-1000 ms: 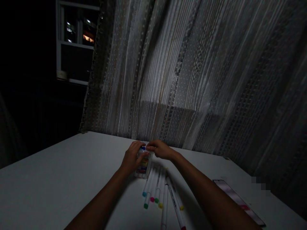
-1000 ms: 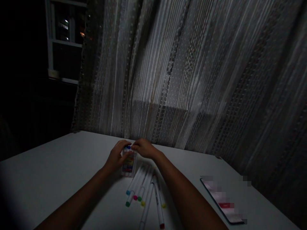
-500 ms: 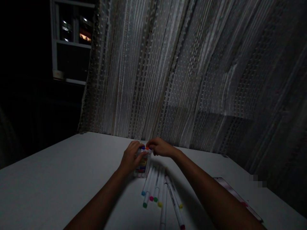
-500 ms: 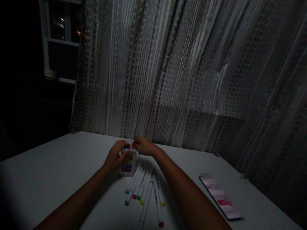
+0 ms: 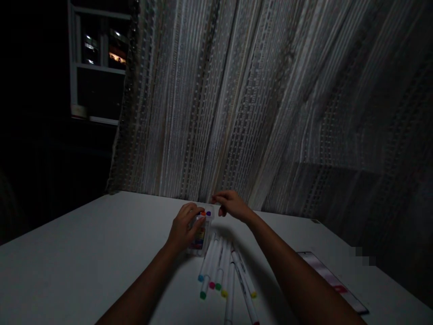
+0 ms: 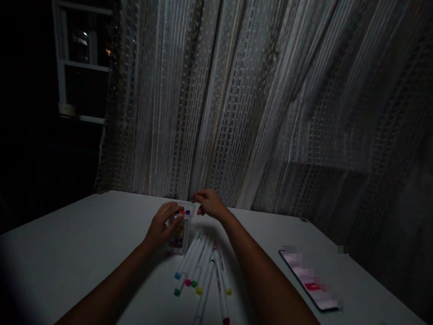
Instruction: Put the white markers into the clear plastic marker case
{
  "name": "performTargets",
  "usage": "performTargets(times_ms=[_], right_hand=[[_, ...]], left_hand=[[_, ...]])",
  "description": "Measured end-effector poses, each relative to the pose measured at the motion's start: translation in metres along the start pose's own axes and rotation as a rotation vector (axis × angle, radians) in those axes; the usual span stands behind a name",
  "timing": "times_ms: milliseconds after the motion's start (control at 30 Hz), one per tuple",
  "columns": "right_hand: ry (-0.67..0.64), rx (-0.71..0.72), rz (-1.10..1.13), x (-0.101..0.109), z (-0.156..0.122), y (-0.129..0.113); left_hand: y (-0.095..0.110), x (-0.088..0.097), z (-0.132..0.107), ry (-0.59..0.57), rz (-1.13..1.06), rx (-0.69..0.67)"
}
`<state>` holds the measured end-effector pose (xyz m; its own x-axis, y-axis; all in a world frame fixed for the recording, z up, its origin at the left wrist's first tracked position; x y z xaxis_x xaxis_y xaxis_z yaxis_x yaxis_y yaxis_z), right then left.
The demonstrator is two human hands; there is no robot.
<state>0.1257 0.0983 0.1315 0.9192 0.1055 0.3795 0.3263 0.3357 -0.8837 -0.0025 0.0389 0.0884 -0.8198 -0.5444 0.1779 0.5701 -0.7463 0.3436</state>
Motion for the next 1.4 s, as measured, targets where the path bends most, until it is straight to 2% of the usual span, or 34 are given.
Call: performTargets(times_ms=[100, 167, 400, 467, 567, 733, 1033, 1200, 1400], right_hand=[[0.089, 0.019, 0.009, 0.022, -0.006, 0.006], [0.137, 0.018, -0.035, 0.033, -0.014, 0.022], [0.380, -0.027, -0.551, 0.064, -0.061, 0.115], [0.356, -0.069, -0.668, 0.065, -0.073, 0.134], [0.231, -0.138, -0.744, 0.063, -0.084, 0.151], [0.144, -0.214, -0.783, 0.063, -0.088, 0.157], [0.054, -0.274, -0.837, 0.055, -0.095, 0.146], [0.055, -0.269, -0.951, 0.053, -0.096, 0.138], [0.056, -0.264, -0.974, 0.051, -0.095, 0.141]], left_hand=[[0.000, 0.000, 0.000, 0.009, 0.004, 0.008], [0.000, 0.001, 0.000, 0.012, 0.009, 0.016], [0.003, 0.002, 0.000, 0.027, 0.020, 0.005], [0.003, 0.002, -0.001, 0.031, 0.033, 0.001], [0.002, 0.002, -0.003, 0.038, 0.049, -0.010], [0.000, 0.001, -0.004, 0.037, 0.063, -0.012], [0.001, 0.002, -0.005, 0.040, 0.050, -0.012], [0.001, 0.003, -0.004, 0.047, 0.056, 0.005], [0.000, 0.003, -0.005, 0.048, 0.044, 0.012]])
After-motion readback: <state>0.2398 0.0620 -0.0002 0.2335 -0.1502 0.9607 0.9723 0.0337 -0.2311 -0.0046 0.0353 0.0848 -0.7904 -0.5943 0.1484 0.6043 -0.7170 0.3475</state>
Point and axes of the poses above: each hand's wrist, its own z-axis towards the middle knuckle, its own x-axis out of the back of the hand, y = z × x, the point moved 8 cm from there along z, towards the middle knuckle, and after that the axes turned 11 degrees about y, right-handed, at the moved point
